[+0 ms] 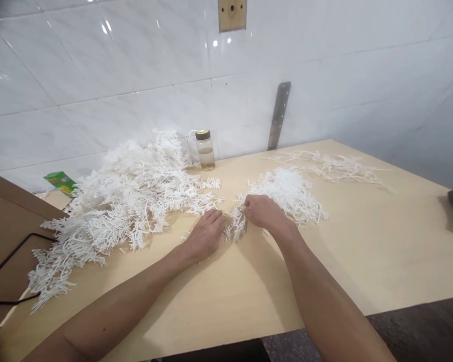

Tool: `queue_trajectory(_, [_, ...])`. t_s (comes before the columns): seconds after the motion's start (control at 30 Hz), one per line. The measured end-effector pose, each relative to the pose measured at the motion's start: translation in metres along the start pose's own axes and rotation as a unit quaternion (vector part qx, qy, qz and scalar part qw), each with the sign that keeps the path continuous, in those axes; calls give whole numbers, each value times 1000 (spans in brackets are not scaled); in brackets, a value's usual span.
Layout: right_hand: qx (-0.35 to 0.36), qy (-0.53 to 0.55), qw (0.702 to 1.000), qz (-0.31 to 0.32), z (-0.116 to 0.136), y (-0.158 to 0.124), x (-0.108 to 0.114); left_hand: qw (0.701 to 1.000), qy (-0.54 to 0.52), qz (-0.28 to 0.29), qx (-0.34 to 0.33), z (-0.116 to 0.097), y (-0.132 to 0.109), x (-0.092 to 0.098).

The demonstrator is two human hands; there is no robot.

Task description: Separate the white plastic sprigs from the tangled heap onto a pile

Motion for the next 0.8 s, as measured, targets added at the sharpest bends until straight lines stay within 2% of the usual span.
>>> queue_trajectory(0.07, [5, -14, 1000, 12, 2, 0, 1, 1000, 12, 13, 7, 4, -3, -4])
queue_trajectory(0.2, [2, -31, 999, 33, 6, -2, 9, 999, 32, 2, 17, 2, -5, -1])
queue_trajectory(0.33, [-32, -16, 999, 0, 3, -4, 21, 999, 40, 1, 30, -3, -4, 2])
queue_trajectory(0.43, [-42, 69, 997, -18, 1, -5, 32, 998, 36, 5, 52, -3, -4, 5])
queue_trajectory(0.53, [-48, 176, 983, 0, 2, -8, 40, 996, 26, 21, 88, 0, -3, 8])
queue_trajectory(0.6, [-52, 202, 978, 5, 2, -9, 43, 993, 17, 27, 115, 4, -3, 10])
queue_trajectory(0.67, [-54, 181, 982, -13, 1, -8, 45, 990, 13, 34, 138, 6, -3, 12])
queue_trajectory(0.8, [-102, 79, 984, -122, -7, -7, 47, 983, 23, 86, 158, 5, 0, 15])
Point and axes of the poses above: each hand's wrist, its own y-axis towards the middle knuckle, its own x-axis out of the back of the hand, z = x × y, the point moved 2 cm from there along y, towards the middle knuckle, and after that the axes turned 14 degrees about -x, right-handed, at the moved point
